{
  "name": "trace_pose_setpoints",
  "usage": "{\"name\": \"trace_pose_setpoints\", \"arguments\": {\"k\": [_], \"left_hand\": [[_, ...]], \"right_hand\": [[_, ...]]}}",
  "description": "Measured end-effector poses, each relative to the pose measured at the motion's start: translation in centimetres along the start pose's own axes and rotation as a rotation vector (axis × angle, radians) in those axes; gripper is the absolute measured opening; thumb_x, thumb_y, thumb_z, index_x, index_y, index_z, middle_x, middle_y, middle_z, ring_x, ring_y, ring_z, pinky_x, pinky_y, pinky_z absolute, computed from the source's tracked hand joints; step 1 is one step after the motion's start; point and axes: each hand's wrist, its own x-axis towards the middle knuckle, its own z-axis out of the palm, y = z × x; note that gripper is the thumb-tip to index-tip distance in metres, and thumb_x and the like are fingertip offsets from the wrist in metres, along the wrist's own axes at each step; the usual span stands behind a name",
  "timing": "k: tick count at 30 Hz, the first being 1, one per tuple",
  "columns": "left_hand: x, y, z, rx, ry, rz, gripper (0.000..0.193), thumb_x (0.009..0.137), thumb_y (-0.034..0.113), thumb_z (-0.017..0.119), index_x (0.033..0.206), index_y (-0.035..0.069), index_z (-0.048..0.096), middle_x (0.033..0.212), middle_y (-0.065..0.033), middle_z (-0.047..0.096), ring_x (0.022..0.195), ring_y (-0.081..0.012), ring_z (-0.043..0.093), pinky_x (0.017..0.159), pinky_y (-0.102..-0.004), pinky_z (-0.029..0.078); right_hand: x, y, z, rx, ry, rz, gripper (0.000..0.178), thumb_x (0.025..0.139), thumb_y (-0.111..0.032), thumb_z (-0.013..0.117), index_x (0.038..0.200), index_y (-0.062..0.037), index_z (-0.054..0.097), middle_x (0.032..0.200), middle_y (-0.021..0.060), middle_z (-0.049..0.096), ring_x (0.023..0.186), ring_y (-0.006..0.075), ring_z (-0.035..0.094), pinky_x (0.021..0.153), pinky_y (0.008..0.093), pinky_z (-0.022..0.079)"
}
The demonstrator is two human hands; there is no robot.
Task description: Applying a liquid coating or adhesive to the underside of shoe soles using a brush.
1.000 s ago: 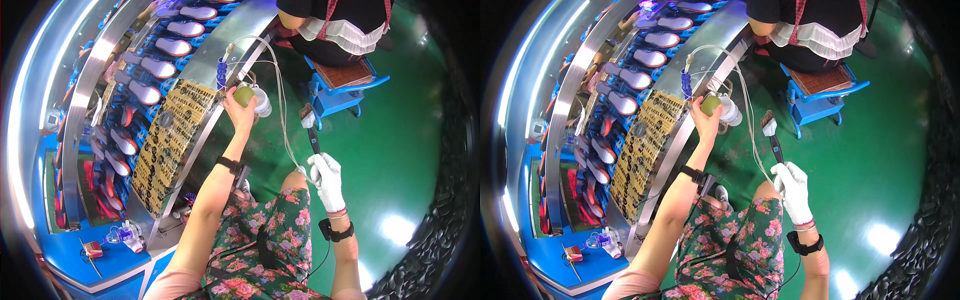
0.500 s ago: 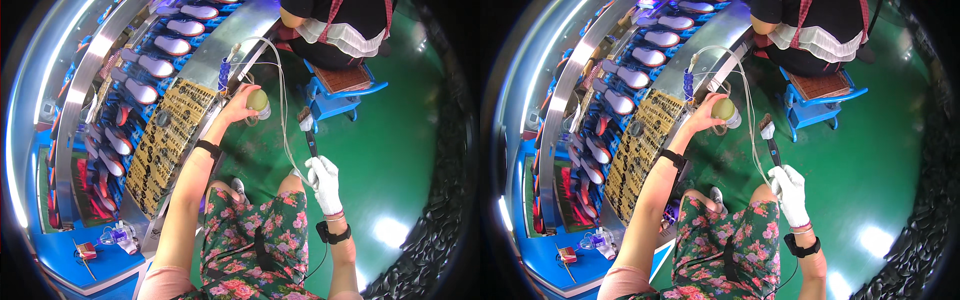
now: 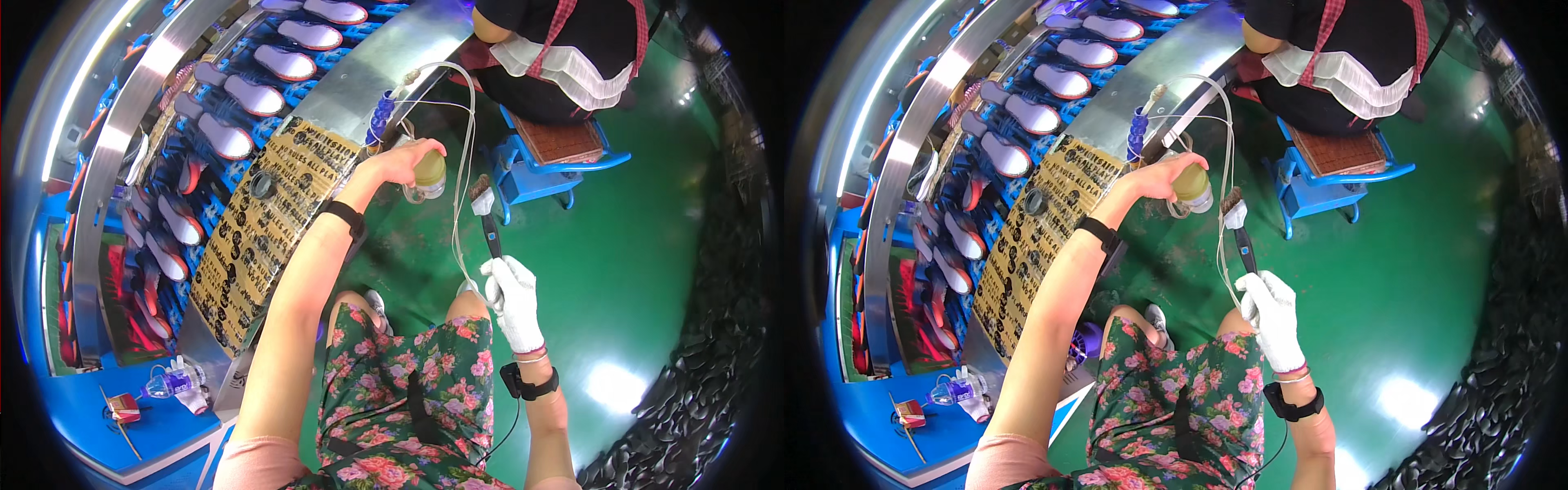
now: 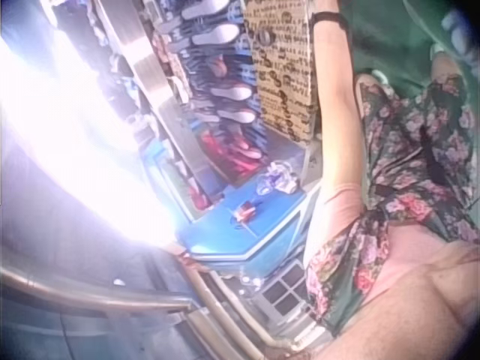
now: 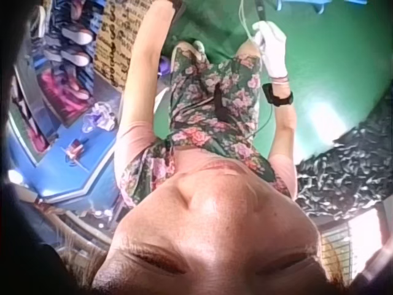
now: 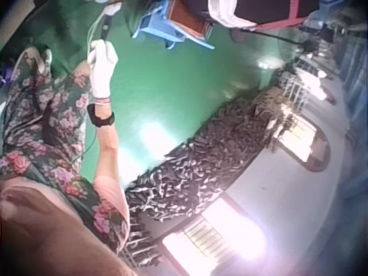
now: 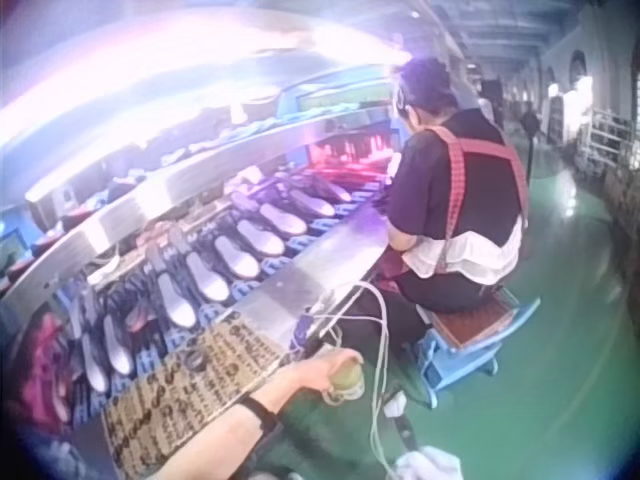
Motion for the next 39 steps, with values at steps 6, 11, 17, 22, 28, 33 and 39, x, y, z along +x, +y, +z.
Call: {"name": "trace_pose_setpoints", "arguments": {"k": [6,11,17,22,28,33,39], "left_hand": [[0.8,0.2,-0.4,-0.03,-0.042,-0.063,0.087,0.058,-0.014,0.07,0.135,0.016,0.044,0.132,-0.014,0.05,0.129,-0.0334,0.049,0.109,-0.0412,0.041],[0.3,-1.0,1.9,0.073,0.059,-0.085,0.089,0.059,-0.005,0.074,0.14,0.017,0.045,0.133,-0.0195,0.049,0.131,-0.0386,0.048,0.108,-0.0413,0.042],[-0.9,-0.3,7.5,0.401,0.519,-0.095,0.085,0.077,0.049,0.08,0.15,0.03,0.042,0.141,-0.029,0.046,0.131,-0.0487,0.045,0.106,-0.0594,0.04],[-0.2,-0.4,8.0,0.362,0.64,-0.058,0.071,0.077,0.039,0.08,0.14,0.027,0.052,0.129,-0.0239,0.053,0.123,-0.0447,0.05,0.1,-0.0539,0.043],[0.1,-0.6,6.3,0.286,0.534,-0.011,0.068,0.071,0.029,0.082,0.132,0.028,0.052,0.128,-0.0228,0.052,0.124,-0.0439,0.047,0.101,-0.0586,0.038],[0.5,-0.4,6.8,0.249,0.48,-0.042,0.064,0.073,0.026,0.079,0.13,0.026,0.051,0.132,-0.0248,0.049,0.127,-0.0462,0.045,0.103,-0.0582,0.037],[-0.1,-1.1,7.3,0.219,0.488,0.032,0.064,0.074,0.021,0.077,0.132,0.025,0.05,0.14,-0.0241,0.044,0.134,-0.0463,0.04,0.114,-0.0549,0.031]], "right_hand": [[0.0,-0.7,1.2,-0.004,-0.01,-0.01,0.022,0.101,-0.02,0.059,0.09,-0.0042,0.07,0.06,-0.0047,0.054,0.049,0.0013,0.042,0.046,0.0204,0.028],[-0.8,-0.4,1.8,-0.019,-0.009,-0.015,0.022,0.101,-0.021,0.06,0.088,-0.0059,0.07,0.06,-0.0058,0.052,0.049,0.0006,0.04,0.046,0.0205,0.026],[-1.6,-0.1,2.4,0.0,-0.005,-0.02,0.022,0.101,-0.021,0.059,0.088,-0.0051,0.068,0.057,-0.0044,0.052,0.045,0.0018,0.038,0.043,0.0206,0.025],[-1.6,-0.3,3.5,0.001,-0.04,-0.022,0.023,0.102,-0.021,0.057,0.088,-0.0043,0.067,0.056,-0.0032,0.051,0.043,0.0023,0.036,0.041,0.0211,0.024],[-1.5,0.0,3.6,0.007,-0.031,-0.067,0.024,0.103,-0.02,0.057,0.088,-0.003,0.066,0.055,-0.0033,0.051,0.043,0.0021,0.037,0.041,0.0207,0.024],[-1.8,0.0,3.8,0.032,-0.042,-0.056,0.023,0.103,-0.019,0.057,0.089,-0.0028,0.066,0.055,-0.0031,0.051,0.043,0.002,0.037,0.041,0.0207,0.024],[-1.8,0.0,5.2,0.04,-0.055,-0.049,0.022,0.102,-0.018,0.057,0.089,-0.0031,0.066,0.055,-0.0033,0.051,0.043,0.0021,0.036,0.041,0.0207,0.023]]}}
